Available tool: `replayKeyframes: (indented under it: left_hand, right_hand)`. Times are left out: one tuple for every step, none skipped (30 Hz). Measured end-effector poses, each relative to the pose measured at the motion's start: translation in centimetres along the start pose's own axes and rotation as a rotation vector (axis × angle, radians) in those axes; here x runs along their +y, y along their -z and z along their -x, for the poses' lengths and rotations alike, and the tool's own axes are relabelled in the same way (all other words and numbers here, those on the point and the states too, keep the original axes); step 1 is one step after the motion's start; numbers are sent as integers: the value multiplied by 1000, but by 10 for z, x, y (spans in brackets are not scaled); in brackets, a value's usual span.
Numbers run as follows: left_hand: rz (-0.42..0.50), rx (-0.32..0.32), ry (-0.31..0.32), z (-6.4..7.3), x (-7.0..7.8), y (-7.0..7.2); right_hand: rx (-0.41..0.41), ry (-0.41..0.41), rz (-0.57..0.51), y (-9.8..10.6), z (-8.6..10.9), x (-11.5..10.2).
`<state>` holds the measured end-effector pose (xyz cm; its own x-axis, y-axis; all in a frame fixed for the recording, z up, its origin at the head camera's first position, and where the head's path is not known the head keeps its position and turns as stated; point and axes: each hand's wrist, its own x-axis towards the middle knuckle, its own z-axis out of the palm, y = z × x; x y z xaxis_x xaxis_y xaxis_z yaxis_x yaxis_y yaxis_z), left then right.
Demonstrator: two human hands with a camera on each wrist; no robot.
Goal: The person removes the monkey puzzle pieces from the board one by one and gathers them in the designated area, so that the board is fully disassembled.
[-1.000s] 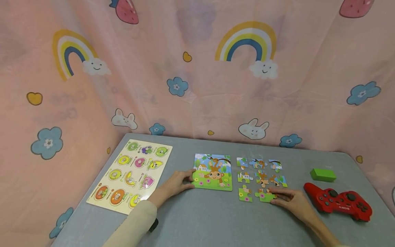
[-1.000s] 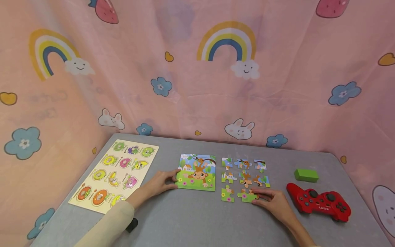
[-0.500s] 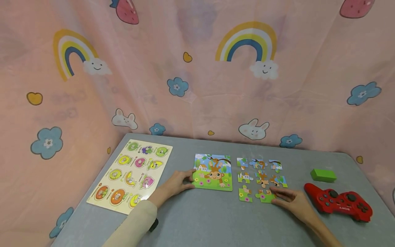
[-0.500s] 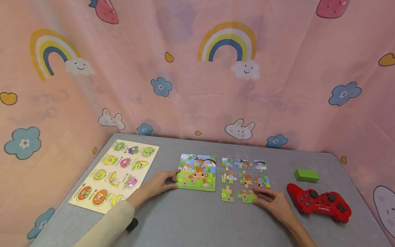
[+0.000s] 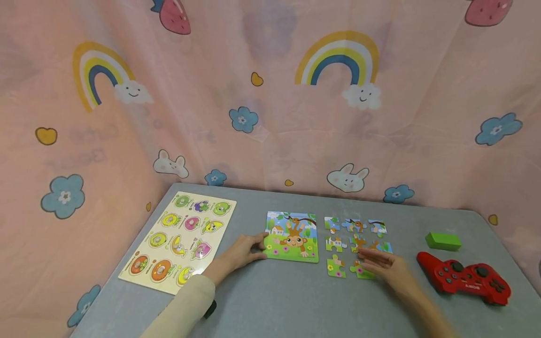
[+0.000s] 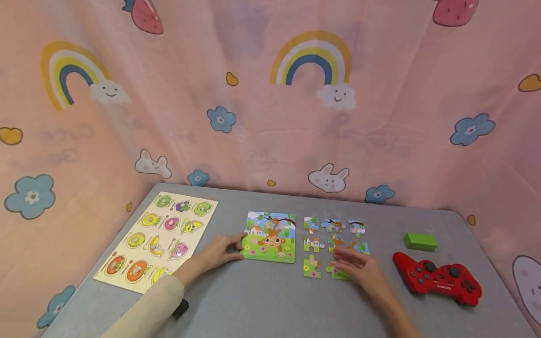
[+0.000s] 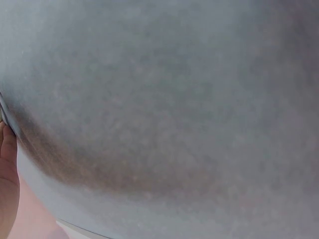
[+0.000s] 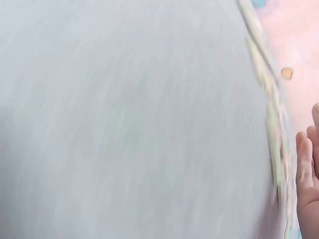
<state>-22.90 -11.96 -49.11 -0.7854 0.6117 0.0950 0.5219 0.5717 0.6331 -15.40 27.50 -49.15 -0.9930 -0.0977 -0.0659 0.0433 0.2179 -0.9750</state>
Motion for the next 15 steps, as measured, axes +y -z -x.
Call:
replayKeyframes:
  left_hand:
    - [-1,-2,2,0,0,0]
    - [-1,-2,3,0,1,0]
    - [1,-4,6,1,1,1]
    - [4,-6,7,1,2,1]
    - [6,-7,7,1,2,1]
    - [8,-8,7,1,3,1]
    - [9,-8,7,1,3,2]
    - [11,-7,7,1,4,2]
    - [12,-7,6,1,4,2]
    - [12,-7,5,1,4,2]
    - [10,-7,6,2,4,2]
    - [10,-7,7,1,4,2]
    - [10,-9,8,1,4,2]
    - [10,-10,10,1,3,2]
    - [10,-11,13,1,3,1]
  right_hand:
    - [-6,8,-13,-4,-2,-1]
    - [-15,15,-26,-8,-5,-3]
    - [-20,14,-40,-13,-7,-4]
    - [-32,25,-49,-17,-9,-5]
    - [-50,38,-60,-21,-12,-5]
    - [-69,53,-67,-24,-14,-6]
    - [-84,65,-82,-28,-16,-7]
    - [-99,72,-98,-31,-18,-8]
    - [-112,78,-111,-34,-20,-9]
    - [-128,89,-124,-37,-22,-9]
    - [-137,90,-134,-40,-25,-10]
    - [-142,88,-143,-43,-27,-11]
    - [-149,89,-154,-46,-29,-12]
    - [-155,87,-164,-49,-31,-13]
    - [-154,81,-165,-53,-33,-14]
